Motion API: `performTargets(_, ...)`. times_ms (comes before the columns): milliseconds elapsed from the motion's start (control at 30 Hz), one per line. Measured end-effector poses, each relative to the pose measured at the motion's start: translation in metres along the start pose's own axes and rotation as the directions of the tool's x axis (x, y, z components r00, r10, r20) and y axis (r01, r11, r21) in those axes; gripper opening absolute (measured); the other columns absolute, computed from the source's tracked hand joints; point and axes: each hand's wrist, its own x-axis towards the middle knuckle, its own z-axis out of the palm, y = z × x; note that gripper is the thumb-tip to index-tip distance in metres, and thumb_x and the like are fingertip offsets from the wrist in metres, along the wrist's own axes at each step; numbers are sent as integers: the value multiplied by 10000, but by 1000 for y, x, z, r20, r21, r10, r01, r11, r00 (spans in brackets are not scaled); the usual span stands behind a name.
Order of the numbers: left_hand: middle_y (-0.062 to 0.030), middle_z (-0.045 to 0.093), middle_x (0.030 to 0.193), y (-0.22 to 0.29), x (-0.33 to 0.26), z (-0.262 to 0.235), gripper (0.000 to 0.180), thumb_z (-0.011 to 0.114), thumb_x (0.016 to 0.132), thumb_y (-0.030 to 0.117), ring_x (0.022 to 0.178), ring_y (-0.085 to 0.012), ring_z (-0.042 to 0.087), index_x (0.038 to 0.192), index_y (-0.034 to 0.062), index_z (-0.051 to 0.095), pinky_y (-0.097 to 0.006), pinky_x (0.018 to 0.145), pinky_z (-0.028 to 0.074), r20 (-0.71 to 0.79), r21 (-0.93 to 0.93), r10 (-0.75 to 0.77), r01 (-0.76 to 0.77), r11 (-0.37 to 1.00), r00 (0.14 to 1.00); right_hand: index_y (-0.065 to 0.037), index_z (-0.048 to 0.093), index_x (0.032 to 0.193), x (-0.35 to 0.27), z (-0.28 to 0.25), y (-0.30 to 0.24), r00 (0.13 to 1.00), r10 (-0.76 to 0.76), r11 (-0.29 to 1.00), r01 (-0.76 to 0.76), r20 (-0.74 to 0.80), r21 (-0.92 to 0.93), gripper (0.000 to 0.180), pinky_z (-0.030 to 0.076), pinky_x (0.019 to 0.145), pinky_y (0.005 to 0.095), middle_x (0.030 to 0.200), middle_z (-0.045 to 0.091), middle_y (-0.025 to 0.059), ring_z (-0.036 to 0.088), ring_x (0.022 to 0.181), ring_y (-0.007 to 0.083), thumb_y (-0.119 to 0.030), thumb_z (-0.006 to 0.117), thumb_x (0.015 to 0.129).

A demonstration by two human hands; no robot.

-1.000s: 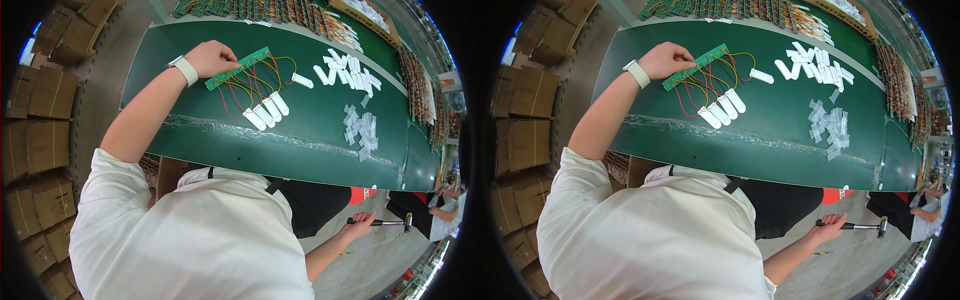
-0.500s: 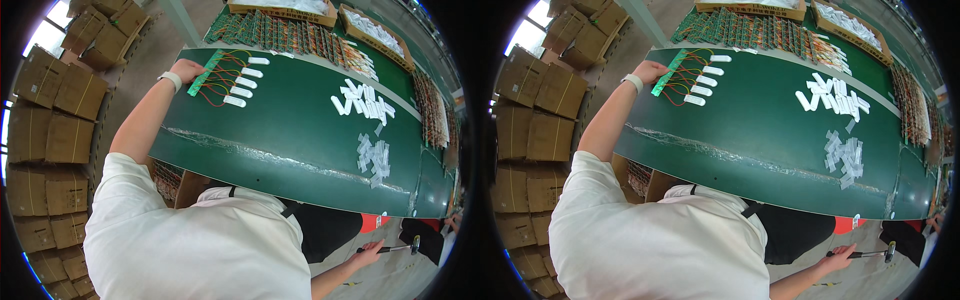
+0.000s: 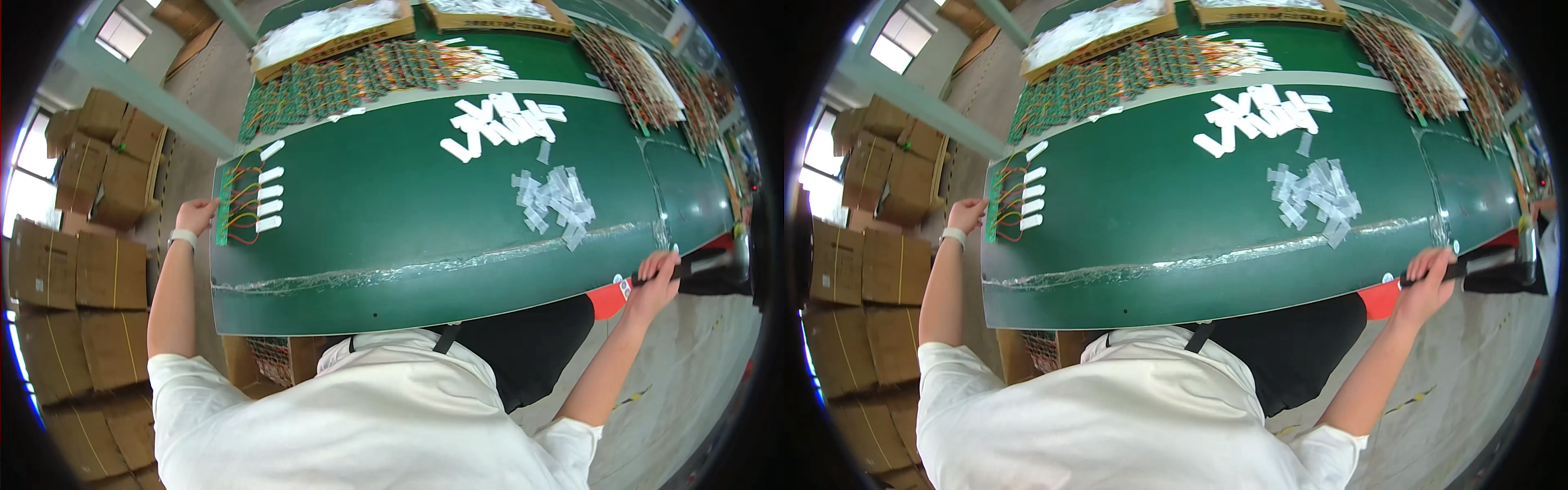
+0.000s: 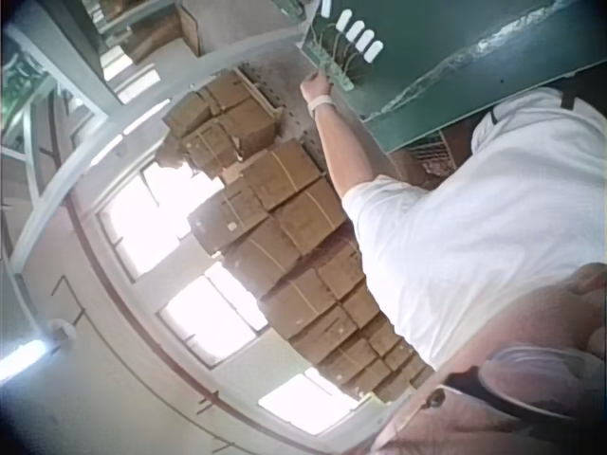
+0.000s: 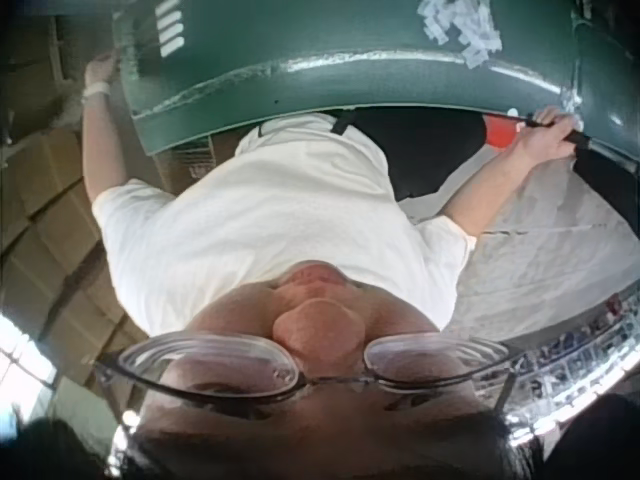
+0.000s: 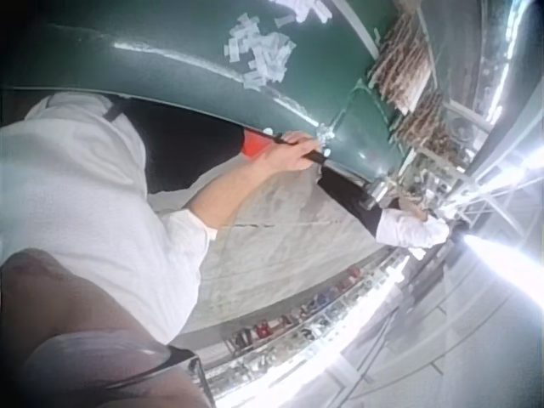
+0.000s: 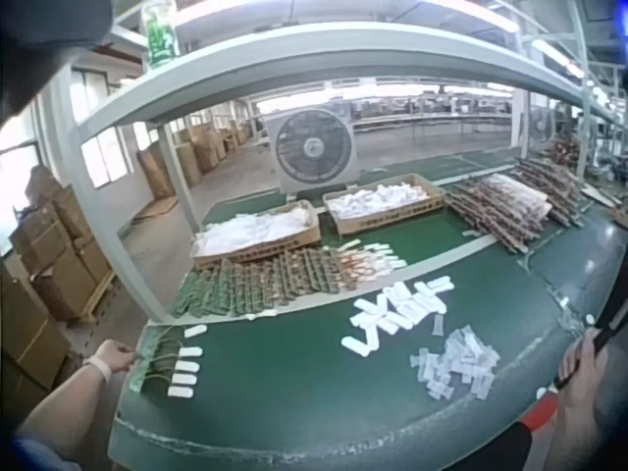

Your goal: The recorder is assembling small LED modules by placing plastic covers over wired PCB boards and using a hammer to secure them.

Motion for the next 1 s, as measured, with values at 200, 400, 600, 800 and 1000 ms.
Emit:
performTargets(200,-123,801,1021,62,-20,-19,402,741,901,421,992,-265,767,1116,87,804,-374,906,574,-151,270,246,-200,942,957,-118,415,711,39,29,-8,997,27,1000,-28,74,12,418,263,494,269,610,375,-33,331,542,60,-186,546,1102)
performTargets(400,-141,794,972,178,-36,13,347,728,895,364,922,-297,769,1084,84,809,-387,846,589,-40,176,404,-391,903,914,-131,376,685,38,29,65,996,82,966,-89,-39,-243,465,217,507,268,628,347,-70,292,554,40,-212,607,1081)
performTargets(600,-167,777,946,325,-25,51,400,680,896,465,935,-359,742,998,104,821,-438,896,576,91,371,591,-578,727,802,8,556,757,26,37,83,986,-130,859,58,-107,-508,399,295,550,321,632,437,-29,361,613,82,-251,670,1039)
performTargets(800,-51,793,901,443,-11,148,374,713,916,397,715,-157,722,1025,56,822,-314,735,596,231,-25,535,-544,839,813,38,577,767,20,42,84,971,-115,833,-20,-209,-552,373,354,563,336,619,468,21,424,612,102,-224,671,1016)
performTargets(1000,-149,804,1013,488,19,212,511,718,885,540,913,-280,774,1042,66,824,-402,903,596,9,224,577,-564,795,817,-16,535,724,29,40,97,962,-67,959,-11,-265,-282,381,335,551,302,634,471,-34,423,598,77,-199,651,1037)
